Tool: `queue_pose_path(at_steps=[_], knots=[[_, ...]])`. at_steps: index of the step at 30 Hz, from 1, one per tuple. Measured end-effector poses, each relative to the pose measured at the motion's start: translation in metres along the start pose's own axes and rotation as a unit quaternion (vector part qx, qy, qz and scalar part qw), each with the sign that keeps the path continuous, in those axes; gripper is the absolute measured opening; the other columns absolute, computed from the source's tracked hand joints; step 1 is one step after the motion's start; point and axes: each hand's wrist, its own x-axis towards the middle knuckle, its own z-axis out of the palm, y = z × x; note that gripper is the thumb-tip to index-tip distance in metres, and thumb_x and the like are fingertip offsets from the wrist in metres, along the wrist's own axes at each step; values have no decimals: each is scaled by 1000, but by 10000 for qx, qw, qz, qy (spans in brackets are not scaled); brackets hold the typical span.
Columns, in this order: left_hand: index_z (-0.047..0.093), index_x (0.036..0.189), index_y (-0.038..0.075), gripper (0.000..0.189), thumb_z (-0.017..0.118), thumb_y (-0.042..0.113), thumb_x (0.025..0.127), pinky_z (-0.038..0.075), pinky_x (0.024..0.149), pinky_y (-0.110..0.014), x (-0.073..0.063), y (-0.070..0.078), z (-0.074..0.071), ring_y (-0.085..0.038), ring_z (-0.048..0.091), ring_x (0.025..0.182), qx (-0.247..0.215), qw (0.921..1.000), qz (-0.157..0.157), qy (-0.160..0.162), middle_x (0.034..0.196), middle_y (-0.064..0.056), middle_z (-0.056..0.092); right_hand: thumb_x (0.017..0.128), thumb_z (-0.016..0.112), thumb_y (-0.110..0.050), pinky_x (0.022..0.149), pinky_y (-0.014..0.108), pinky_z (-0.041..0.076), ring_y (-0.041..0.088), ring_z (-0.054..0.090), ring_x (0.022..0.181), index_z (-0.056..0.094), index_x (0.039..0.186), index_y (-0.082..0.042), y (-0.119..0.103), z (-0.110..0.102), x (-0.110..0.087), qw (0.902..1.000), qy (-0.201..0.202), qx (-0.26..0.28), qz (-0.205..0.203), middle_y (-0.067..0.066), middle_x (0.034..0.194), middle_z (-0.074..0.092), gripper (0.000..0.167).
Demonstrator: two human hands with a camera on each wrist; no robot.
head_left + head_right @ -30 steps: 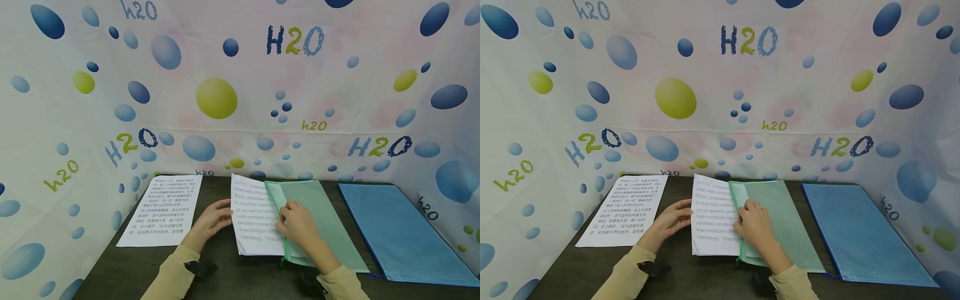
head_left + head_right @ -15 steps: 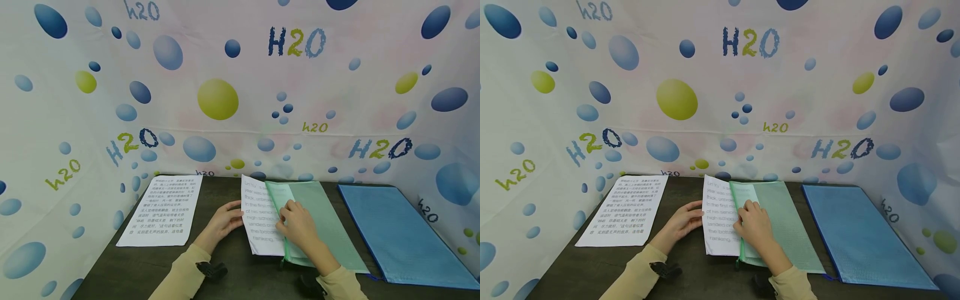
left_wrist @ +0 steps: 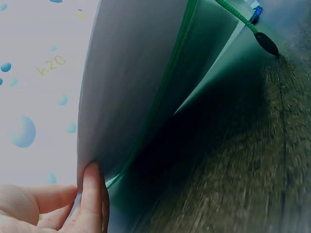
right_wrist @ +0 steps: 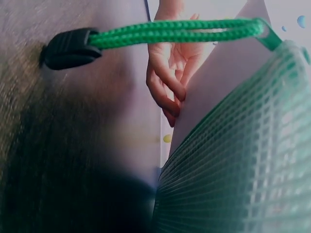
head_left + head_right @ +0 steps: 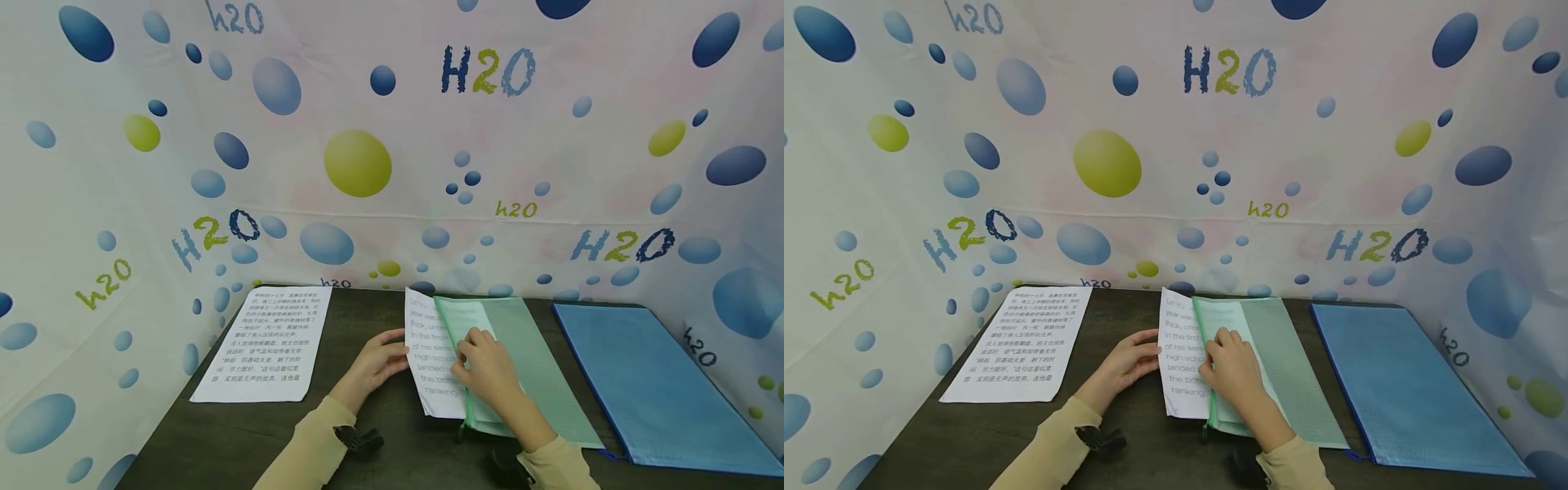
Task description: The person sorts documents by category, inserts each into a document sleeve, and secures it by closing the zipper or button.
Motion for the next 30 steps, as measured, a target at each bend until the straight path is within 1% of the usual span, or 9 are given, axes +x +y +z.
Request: queue_pose_path(at_steps=[8, 10, 13, 16, 19, 21, 23, 27, 30], knots=[[44, 143, 3, 53, 58, -5, 93, 56, 76, -31, 8, -5, 12, -18, 67, 92, 86, 10000, -23, -33, 127, -24, 60, 66, 72, -2, 55, 23, 26, 11, 33, 64, 49, 61, -17, 1, 3, 0, 10000, 9, 58, -40, -2, 74, 44, 28], [45, 142, 3, 52, 59, -4, 92, 56, 77, -32, 11, -6, 14, -18, 67, 92, 180, 9998, -29, -14, 127, -23, 61, 66, 73, -3, 55, 23, 27, 12, 34, 64, 50, 61, -17, 1, 3, -1, 10000, 6, 63, -26, -2, 74, 44, 28], [48, 140, 3, 50, 61, -3, 92, 57, 78, -33, 14, -7, 19, -19, 68, 93, 468, 9989, -19, 17, 124, -22, 63, 67, 73, -4, 55, 24, 28, 12, 35, 64, 51, 61, -17, 2, 3, -1, 9999, -59, 92, 16, -3, 74, 45, 26], [50, 138, 2, 49, 62, -1, 91, 58, 79, -34, 15, -6, 24, -20, 69, 93, 853, 9963, 85, -5, 121, -21, 65, 67, 73, -5, 55, 24, 29, 12, 36, 64, 52, 62, -18, 2, 4, -1, 9999, -91, 142, 30, -3, 74, 45, 25], [51, 136, 0, 47, 63, -1, 90, 59, 77, -34, 17, -6, 29, -18, 69, 88, 1172, 9928, 220, -54, 116, -21, 66, 67, 72, -5, 56, 24, 28, 12, 36, 65, 51, 62, -18, 2, 5, -1, 9998, -81, 158, -11, -4, 75, 44, 25], [53, 134, -1, 45, 64, -2, 89, 59, 73, -33, 19, -6, 32, -16, 68, 83, 1394, 9897, 324, -51, 112, -20, 68, 67, 73, -5, 56, 24, 28, 12, 36, 65, 51, 62, -18, 2, 5, -2, 9998, -57, 150, -69, -4, 75, 45, 26], [56, 130, -1, 43, 65, -2, 88, 59, 69, -30, 21, -7, 35, -14, 67, 76, 1691, 9846, 449, -24, 106, -19, 69, 67, 73, -4, 56, 23, 28, 11, 35, 64, 52, 63, -18, 2, 6, -2, 9998, -19, 127, -120, -4, 75, 45, 25], [61, 124, 0, 40, 70, -2, 85, 56, 59, -26, 25, -9, 38, -11, 63, 65, 2325, 9700, 705, 77, 96, -15, 71, 67, 73, -4, 55, 23, 29, 11, 36, 64, 54, 64, -18, 3, 6, -3, 9998, 52, 86, -176, -4, 75, 45, 25], [63, 121, 1, 39, 72, 0, 83, 53, 53, -24, 27, -10, 41, -10, 60, 61, 2779, 9564, 895, 109, 92, -14, 72, 67, 74, -4, 55, 23, 29, 11, 36, 64, 53, 63, -18, 4, 7, -2, 9996, 115, 67, -229, -4, 75, 45, 25]])
